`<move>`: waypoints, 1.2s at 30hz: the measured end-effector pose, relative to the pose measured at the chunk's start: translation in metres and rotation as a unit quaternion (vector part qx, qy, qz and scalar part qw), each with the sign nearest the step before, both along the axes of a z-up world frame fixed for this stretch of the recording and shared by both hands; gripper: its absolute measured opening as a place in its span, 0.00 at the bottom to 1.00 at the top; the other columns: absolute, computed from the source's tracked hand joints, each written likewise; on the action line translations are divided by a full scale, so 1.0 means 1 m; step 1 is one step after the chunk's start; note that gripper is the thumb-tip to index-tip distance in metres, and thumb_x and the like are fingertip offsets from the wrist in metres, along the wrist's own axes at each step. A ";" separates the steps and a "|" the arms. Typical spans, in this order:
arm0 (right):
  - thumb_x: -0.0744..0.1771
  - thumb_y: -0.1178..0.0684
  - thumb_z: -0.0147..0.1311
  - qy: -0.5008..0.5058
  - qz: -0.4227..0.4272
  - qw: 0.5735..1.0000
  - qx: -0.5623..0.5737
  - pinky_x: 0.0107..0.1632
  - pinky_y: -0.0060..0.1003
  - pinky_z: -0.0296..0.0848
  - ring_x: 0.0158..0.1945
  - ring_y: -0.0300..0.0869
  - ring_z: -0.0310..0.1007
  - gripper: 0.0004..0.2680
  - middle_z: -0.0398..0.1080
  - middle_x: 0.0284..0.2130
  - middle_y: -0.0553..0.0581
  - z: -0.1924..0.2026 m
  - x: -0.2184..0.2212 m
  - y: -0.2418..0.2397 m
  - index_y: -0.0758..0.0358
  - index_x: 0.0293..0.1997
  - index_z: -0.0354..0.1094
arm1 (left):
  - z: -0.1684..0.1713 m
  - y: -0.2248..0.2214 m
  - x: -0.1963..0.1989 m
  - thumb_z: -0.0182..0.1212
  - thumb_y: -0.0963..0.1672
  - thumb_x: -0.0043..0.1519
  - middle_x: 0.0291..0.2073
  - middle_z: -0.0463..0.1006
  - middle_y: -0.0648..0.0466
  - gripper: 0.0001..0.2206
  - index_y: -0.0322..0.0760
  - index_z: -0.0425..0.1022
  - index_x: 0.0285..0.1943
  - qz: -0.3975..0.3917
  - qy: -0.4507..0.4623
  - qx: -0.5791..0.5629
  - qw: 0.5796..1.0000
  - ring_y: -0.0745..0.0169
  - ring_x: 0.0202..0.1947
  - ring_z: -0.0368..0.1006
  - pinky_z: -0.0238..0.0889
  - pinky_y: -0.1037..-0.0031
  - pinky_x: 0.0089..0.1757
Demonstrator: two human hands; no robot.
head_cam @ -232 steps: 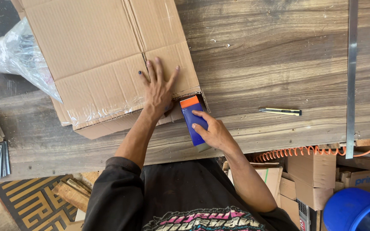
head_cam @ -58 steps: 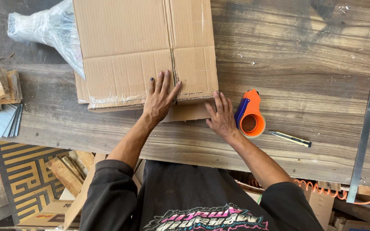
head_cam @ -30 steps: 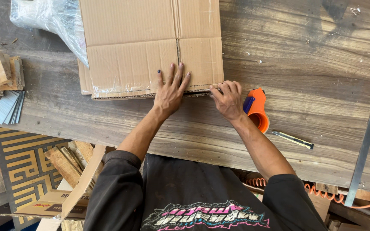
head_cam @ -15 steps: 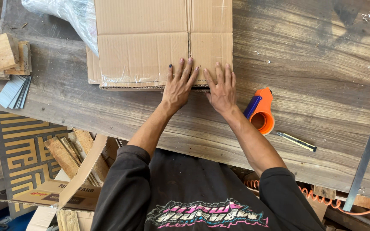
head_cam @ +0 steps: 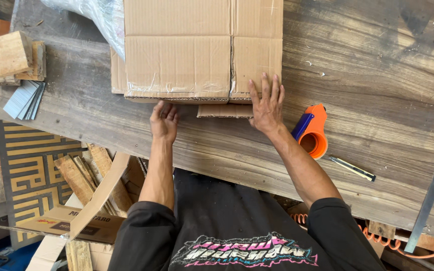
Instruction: The person packages an oval sign by wrapping it in bubble wrap, folding a cardboard box around it, and securing the box with packing tape using a tape dispenser.
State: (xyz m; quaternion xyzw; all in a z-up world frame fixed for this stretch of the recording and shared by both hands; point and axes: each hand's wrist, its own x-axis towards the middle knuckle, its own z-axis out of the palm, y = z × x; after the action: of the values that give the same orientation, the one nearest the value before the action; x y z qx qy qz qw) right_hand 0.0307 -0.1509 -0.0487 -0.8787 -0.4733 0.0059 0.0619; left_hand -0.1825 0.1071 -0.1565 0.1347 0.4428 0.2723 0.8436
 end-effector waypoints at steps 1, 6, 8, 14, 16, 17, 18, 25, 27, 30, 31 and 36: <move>0.49 0.58 0.78 -0.002 0.001 1.000 0.001 0.65 0.78 0.43 0.72 0.80 0.32 0.49 0.39 0.72 0.80 0.000 0.000 0.000 0.59 0.77 0.43 | -0.008 0.003 -0.002 0.72 0.48 0.55 0.45 0.71 0.56 0.16 0.47 0.73 0.49 0.001 -0.002 0.001 1.000 0.57 0.43 0.74 0.65 0.68 0.41; 0.46 0.58 0.79 -0.024 0.013 1.000 0.009 0.64 0.79 0.44 0.71 0.82 0.34 0.51 0.39 0.71 0.80 0.003 -0.001 0.003 0.62 0.76 0.46 | 0.056 -0.013 0.013 0.72 0.37 0.49 0.32 0.74 0.47 0.12 0.28 0.74 0.39 -0.014 0.053 0.230 0.972 0.57 0.33 0.71 0.67 0.64 0.39; 0.46 0.57 0.79 -0.015 0.011 1.000 0.015 0.64 0.79 0.44 0.71 0.82 0.34 0.51 0.39 0.71 0.80 0.002 -0.004 0.001 0.62 0.76 0.47 | -0.007 0.009 0.007 0.74 0.46 0.52 0.49 0.63 0.39 0.26 0.33 0.68 0.57 -0.098 0.151 0.428 0.886 0.41 0.53 0.57 0.51 0.56 0.54; 0.46 0.56 0.80 -0.020 0.011 1.000 0.020 0.65 0.77 0.44 0.71 0.80 0.35 0.50 0.41 0.71 0.79 0.000 0.000 -0.001 0.62 0.75 0.49 | -0.019 0.018 0.001 0.74 0.54 0.58 0.67 0.57 0.35 0.40 0.34 0.58 0.74 -0.157 0.249 0.720 0.629 0.31 0.70 0.47 0.45 0.49 0.65; 0.46 0.55 0.80 -0.027 0.015 0.999 0.014 0.65 0.77 0.45 0.72 0.79 0.36 0.50 0.41 0.71 0.78 -0.002 0.000 -0.001 0.62 0.75 0.49 | -0.003 0.011 -0.002 0.74 0.53 0.57 0.65 0.60 0.35 0.41 0.30 0.57 0.73 -0.146 0.246 0.734 0.615 0.30 0.67 0.50 0.49 0.49 0.64; 0.46 0.56 0.80 -0.017 0.012 0.999 0.024 0.65 0.77 0.44 0.72 0.80 0.35 0.50 0.41 0.71 0.79 -0.001 -0.001 -0.001 0.62 0.75 0.49 | 0.020 0.007 -0.002 0.74 0.53 0.58 0.60 0.60 0.32 0.40 0.25 0.57 0.71 -0.167 0.241 0.699 0.652 0.25 0.63 0.55 0.60 0.47 0.57; 0.47 0.56 0.80 -0.008 0.011 0.999 0.032 0.65 0.77 0.42 0.71 0.80 0.34 0.49 0.41 0.71 0.80 -0.001 -0.001 0.000 0.61 0.75 0.49 | 0.043 0.002 0.000 0.74 0.52 0.59 0.54 0.61 0.30 0.40 0.20 0.56 0.69 -0.187 0.235 0.661 0.688 0.20 0.59 0.59 0.72 0.46 0.50; 0.47 0.57 0.80 -0.008 0.015 0.999 0.036 0.65 0.78 0.43 0.72 0.80 0.35 0.49 0.40 0.71 0.80 -0.003 -0.002 -0.001 0.61 0.76 0.49 | 0.019 -0.008 0.013 0.82 0.50 0.56 0.64 0.56 0.26 0.47 0.24 0.47 0.71 -0.160 0.215 0.435 0.860 0.22 0.65 0.61 0.69 0.43 0.57; 0.47 0.57 0.80 -0.006 0.014 0.999 0.042 0.64 0.78 0.43 0.71 0.80 0.34 0.50 0.40 0.71 0.80 -0.002 -0.001 -0.001 0.59 0.77 0.46 | -0.002 -0.004 0.016 0.83 0.47 0.56 0.64 0.58 0.26 0.45 0.22 0.50 0.70 -0.135 0.160 0.344 0.915 0.26 0.63 0.64 0.68 0.48 0.58; 0.48 0.56 0.80 -0.002 0.009 1.000 0.028 0.65 0.78 0.42 0.72 0.80 0.34 0.50 0.40 0.71 0.79 0.000 -0.002 0.000 0.59 0.77 0.45 | 0.032 -0.010 0.023 0.84 0.45 0.54 0.66 0.55 0.26 0.48 0.24 0.47 0.73 -0.125 0.143 0.296 0.936 0.28 0.66 0.62 0.65 0.46 0.61; 0.48 0.56 0.80 -0.001 0.011 1.000 0.027 0.65 0.78 0.42 0.72 0.80 0.34 0.50 0.40 0.71 0.79 0.001 -0.004 0.000 0.59 0.77 0.45 | 0.039 -0.014 0.026 0.84 0.45 0.54 0.66 0.55 0.26 0.48 0.24 0.47 0.73 -0.124 0.145 0.295 0.936 0.28 0.66 0.62 0.65 0.46 0.61; 0.49 0.55 0.80 -0.001 -0.001 1.000 0.030 0.66 0.78 0.42 0.72 0.79 0.35 0.50 0.42 0.70 0.81 0.004 -0.005 0.001 0.58 0.77 0.45 | 0.019 -0.013 0.039 0.88 0.40 0.49 0.62 0.58 0.39 0.55 0.36 0.41 0.77 -0.062 0.041 0.180 0.981 0.43 0.63 0.63 0.60 0.49 0.59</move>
State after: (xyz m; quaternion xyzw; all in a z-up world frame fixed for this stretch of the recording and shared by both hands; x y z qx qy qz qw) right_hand 0.0256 -0.1502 -0.0449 -0.8768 -0.4727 -0.0092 0.0880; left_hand -0.1433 0.0939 -0.1372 0.3221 0.4113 0.2893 0.8021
